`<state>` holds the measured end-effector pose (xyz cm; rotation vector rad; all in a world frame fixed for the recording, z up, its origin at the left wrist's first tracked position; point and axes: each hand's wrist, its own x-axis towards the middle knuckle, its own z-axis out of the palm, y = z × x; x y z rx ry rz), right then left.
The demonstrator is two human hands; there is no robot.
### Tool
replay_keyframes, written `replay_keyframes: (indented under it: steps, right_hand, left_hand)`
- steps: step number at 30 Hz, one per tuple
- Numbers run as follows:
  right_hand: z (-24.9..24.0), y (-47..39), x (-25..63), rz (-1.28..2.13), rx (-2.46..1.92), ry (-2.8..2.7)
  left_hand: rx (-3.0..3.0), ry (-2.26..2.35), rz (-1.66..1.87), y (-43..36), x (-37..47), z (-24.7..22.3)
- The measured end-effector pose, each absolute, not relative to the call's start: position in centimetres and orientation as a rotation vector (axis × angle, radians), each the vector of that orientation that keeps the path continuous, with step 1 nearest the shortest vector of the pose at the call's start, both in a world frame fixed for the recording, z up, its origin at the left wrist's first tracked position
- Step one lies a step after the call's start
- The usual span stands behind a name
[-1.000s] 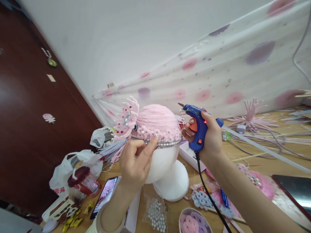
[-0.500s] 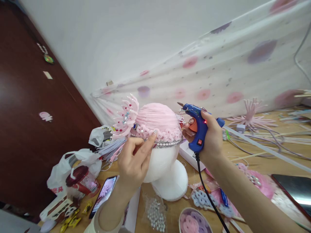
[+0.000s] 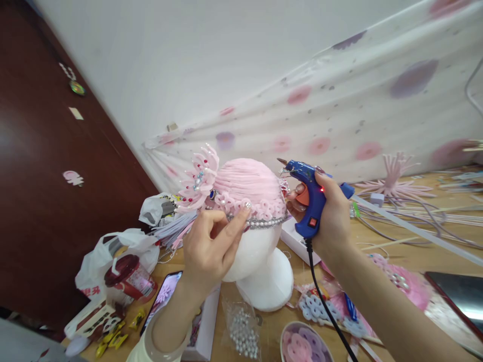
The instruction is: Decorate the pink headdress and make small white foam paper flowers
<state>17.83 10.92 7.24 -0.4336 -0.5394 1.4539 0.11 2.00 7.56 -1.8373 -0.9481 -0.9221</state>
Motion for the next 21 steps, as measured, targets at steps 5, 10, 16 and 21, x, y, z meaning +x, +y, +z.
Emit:
replay_keyframes:
  steps: [5, 10, 16, 21]
  right_hand:
    - [7.3, 10.9, 17.8, 1.465, -0.435, -0.518]
    - [7.2, 11.0, 17.8, 1.452, -0.44, -0.527]
    - [7.1, 11.0, 17.9, 1.468, -0.425, -0.521]
    - [6.9, 11.1, 17.9, 1.477, -0.4, -0.549]
  left_hand:
    - [-1.825, -0.96, -0.896, 2.1, -0.2, 7.6]
    - [-1.829, -0.937, -0.892, 2.4, -0.4, 7.8]
    - [-1.753, -0.968, -1.088, 1.8, -0.3, 7.2]
    - [-1.435, -1.306, -1.513, 0.3, 0.7, 2.3]
